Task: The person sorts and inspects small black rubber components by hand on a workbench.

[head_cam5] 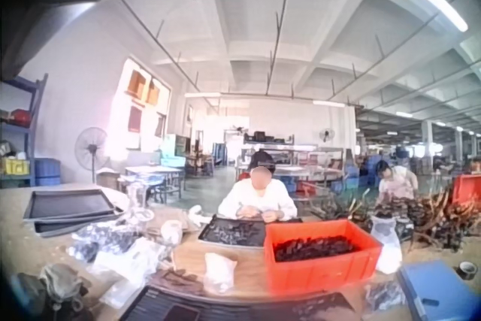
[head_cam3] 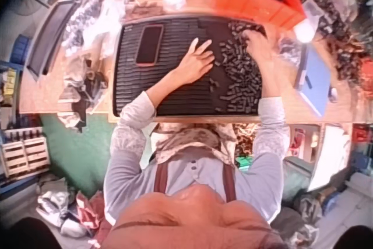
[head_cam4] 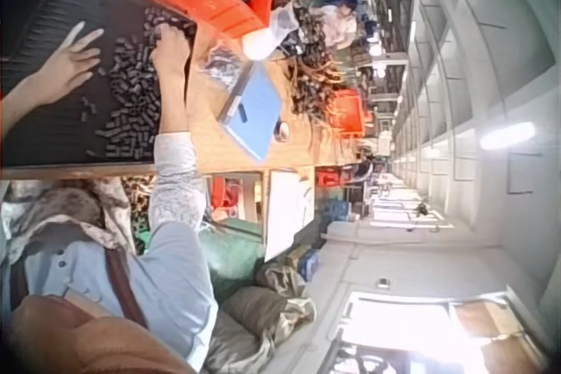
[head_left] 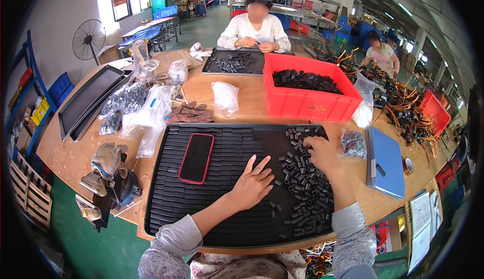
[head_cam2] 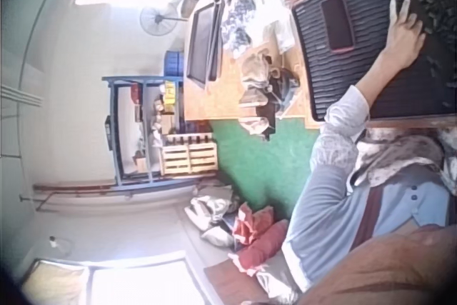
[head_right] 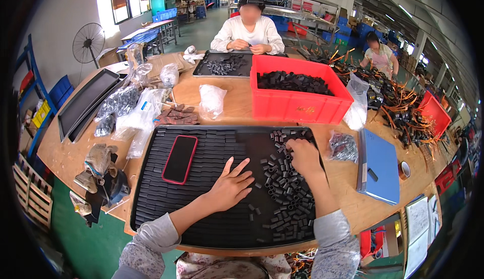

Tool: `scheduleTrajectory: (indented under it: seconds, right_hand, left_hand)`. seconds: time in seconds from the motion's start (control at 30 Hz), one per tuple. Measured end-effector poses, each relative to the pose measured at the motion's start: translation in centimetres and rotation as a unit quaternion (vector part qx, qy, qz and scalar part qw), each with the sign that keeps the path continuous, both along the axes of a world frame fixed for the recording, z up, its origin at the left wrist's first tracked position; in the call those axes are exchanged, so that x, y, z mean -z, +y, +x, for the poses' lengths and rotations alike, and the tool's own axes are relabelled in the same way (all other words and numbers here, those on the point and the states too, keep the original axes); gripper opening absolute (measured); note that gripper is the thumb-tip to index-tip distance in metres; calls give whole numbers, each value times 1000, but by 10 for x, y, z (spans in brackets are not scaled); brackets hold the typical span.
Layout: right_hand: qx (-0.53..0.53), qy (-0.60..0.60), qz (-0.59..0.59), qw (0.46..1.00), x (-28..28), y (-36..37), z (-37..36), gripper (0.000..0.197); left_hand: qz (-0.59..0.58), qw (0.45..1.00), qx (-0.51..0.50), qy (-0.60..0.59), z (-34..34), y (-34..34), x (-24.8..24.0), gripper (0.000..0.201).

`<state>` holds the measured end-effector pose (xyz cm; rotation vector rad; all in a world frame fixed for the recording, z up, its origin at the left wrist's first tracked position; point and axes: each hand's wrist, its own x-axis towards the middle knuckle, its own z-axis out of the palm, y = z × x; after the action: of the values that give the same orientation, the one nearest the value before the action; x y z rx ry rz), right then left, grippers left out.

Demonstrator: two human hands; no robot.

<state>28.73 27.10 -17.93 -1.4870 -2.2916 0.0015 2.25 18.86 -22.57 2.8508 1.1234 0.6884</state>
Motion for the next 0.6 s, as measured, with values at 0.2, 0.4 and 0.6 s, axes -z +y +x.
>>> scheduleTrajectory:
  seconds: [0.2,0.4,0.6]
  right_hand:
    - [-35,329,-78,940,-1,-22,-32,25]
    - [-239,360,-185,883,16,-46,-65,24]
    - [-155,306,-91,935,19,-40,-68,22]
  left_hand:
    - [-280,918,91,-266,19,-8,1,23]
    - [-433,767,12,-473,-6,5,-15,15]
    - [-457,758,26,-464,-10,6,-1,21]
